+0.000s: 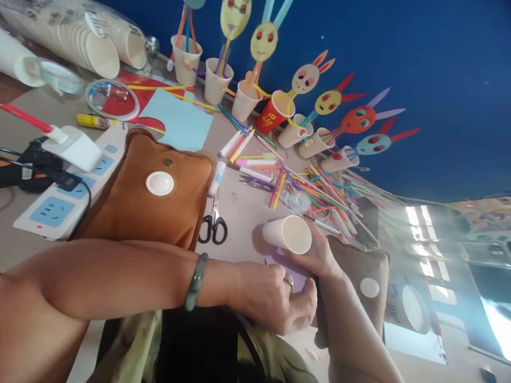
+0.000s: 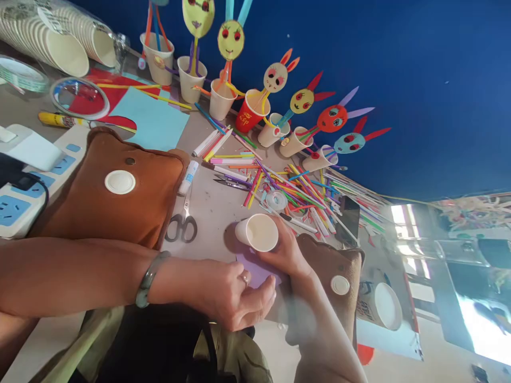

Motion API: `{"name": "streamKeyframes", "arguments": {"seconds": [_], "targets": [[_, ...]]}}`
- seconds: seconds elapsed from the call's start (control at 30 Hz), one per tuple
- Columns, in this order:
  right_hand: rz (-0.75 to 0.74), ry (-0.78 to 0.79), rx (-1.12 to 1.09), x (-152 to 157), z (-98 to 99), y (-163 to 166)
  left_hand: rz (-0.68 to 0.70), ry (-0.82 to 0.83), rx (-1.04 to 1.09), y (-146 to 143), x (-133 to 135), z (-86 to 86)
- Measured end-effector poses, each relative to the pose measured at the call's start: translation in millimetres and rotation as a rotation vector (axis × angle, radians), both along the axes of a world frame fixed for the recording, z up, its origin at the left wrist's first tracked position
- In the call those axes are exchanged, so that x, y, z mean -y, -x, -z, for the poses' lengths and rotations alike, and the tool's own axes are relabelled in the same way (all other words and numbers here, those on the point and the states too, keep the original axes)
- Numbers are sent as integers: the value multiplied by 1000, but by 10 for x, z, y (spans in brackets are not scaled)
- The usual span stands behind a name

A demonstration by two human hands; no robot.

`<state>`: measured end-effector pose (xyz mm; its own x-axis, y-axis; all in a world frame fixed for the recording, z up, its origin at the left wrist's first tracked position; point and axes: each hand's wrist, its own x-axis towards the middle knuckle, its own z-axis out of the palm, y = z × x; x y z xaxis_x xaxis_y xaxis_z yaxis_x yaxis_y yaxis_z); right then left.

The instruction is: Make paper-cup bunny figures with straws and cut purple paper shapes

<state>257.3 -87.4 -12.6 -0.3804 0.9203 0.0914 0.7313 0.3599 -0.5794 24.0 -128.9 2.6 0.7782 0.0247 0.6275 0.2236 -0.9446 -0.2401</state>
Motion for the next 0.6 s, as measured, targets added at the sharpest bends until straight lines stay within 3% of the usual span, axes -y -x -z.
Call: {"name": "streamKeyframes", "arguments": {"seconds": [0.6], "targets": [[-79, 64, -30, -35, -148, 85, 83, 122, 82, -60, -38, 38]]}}
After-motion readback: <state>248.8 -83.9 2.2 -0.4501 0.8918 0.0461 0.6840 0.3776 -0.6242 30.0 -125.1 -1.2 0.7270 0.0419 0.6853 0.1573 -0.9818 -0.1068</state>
